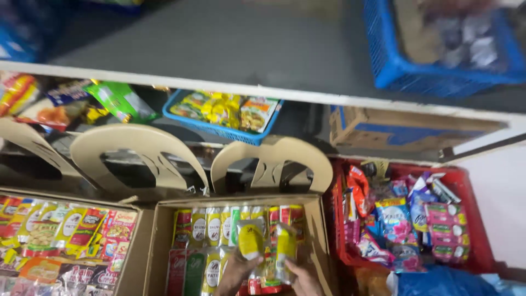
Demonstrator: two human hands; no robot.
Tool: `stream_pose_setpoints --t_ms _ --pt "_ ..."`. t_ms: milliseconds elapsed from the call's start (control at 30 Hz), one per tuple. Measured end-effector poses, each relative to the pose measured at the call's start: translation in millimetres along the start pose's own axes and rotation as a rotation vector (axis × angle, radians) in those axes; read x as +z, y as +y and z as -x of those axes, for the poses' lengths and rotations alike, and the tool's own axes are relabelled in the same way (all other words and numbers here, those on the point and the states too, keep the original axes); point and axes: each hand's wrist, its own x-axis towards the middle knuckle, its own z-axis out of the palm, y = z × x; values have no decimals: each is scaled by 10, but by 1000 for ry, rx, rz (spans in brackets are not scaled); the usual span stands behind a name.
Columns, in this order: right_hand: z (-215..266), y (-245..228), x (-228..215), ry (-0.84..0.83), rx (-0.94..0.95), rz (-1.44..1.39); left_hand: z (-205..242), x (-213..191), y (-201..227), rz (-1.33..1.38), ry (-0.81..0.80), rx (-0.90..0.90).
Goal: The person organizes various packaged food items, including canned goods and snack packets, into two cardboard boxes. They pick up items from one box and place them into the other, arranging them neatly by type and orientation.
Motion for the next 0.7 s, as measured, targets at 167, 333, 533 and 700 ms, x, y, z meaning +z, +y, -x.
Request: stream_pose_setpoints --t_ms 167,333,533,700 --pt "-441 419 -684 -263 27 -54 324 123 351 26 31 -68" --pt "-474 380 -764 -406 88 185 238 -152 -105 -1 -25 179" --pt "-685 533 -837 -387 -76 146 832 -177 252 82 24 157" --pt "-191 281 -395 -446 214 -43 1297 -106 686 596 -258 -18"
